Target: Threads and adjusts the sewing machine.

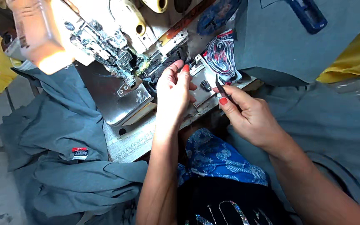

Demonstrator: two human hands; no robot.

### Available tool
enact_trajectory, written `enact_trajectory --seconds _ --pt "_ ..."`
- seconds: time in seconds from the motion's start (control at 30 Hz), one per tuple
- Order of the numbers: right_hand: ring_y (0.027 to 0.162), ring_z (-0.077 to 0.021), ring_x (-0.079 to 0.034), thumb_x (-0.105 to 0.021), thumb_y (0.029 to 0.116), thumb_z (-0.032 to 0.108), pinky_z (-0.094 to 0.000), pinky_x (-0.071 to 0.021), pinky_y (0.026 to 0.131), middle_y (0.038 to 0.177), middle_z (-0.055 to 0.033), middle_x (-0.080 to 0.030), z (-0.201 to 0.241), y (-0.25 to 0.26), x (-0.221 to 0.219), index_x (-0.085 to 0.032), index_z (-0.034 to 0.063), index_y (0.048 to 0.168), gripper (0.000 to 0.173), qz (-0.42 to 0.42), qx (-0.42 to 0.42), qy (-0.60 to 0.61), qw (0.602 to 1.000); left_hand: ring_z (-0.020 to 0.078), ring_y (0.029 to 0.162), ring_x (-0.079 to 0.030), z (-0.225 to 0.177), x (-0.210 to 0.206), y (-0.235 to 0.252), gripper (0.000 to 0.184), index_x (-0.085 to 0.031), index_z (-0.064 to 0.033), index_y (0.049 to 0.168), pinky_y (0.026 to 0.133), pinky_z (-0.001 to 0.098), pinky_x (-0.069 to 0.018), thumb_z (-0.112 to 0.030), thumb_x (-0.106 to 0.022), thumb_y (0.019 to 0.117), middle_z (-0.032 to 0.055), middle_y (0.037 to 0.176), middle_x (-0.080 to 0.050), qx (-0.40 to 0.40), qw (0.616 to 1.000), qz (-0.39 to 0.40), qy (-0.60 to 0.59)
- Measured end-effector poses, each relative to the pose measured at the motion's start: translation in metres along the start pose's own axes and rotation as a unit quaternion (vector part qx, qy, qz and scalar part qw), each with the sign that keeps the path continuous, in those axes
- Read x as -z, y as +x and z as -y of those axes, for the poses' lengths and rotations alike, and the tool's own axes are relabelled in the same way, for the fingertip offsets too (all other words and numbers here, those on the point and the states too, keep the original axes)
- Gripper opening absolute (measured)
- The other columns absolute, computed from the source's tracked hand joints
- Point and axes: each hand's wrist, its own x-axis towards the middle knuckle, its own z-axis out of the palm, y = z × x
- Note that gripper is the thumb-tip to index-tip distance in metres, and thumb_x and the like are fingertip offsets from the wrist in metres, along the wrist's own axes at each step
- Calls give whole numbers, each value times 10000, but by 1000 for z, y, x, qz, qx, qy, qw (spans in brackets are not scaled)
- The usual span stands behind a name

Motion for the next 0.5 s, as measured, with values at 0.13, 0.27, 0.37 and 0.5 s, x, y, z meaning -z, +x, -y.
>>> enact_trajectory --seconds 0.13,0.27,0.37,0.5 --pt "874 -150 -677 -451 1090 279 -329 -546 742 1101 -107 -730 -3 -8 -2 -627 51 1391 416 -22 21 5 1000 15 600 -597 10 1 10 239 -629 -17 1225 534 172 -508 -169 -532 1068 5 835 -635 -100 978 -72 169" --pt "810 -145 -605 -521 1065 252 -260 -512 709 1021 -135 -657 -7 -11 2 -620 -2 1385 421 -53 21 4 998 80 778 -606 24 3 4 122 -653 9 1050 721 207 -490 -77 -616 971 95 919 -652 -264 900 -114 327" --pt "546 21 -513 -487 1072 205 -129 -453 501 745 13 -618 -7 -12 13 -664 -5 1278 343 -2 9 103 995 199 942 -632 23 10 -19 233 -692 1 1156 785 275 -529 16 -551 971 175 1131 -625 -362 860 2 359" --pt "453 91 -445 -401 1106 180 -77 -397 426 635 111 -568 0 -11 24 -615 82 939 289 196 -20 319 927 69 1040 -632 26 30 -35 309 -647 56 1274 911 207 -528 -12 -570 982 137 1255 -641 -361 881 230 202"
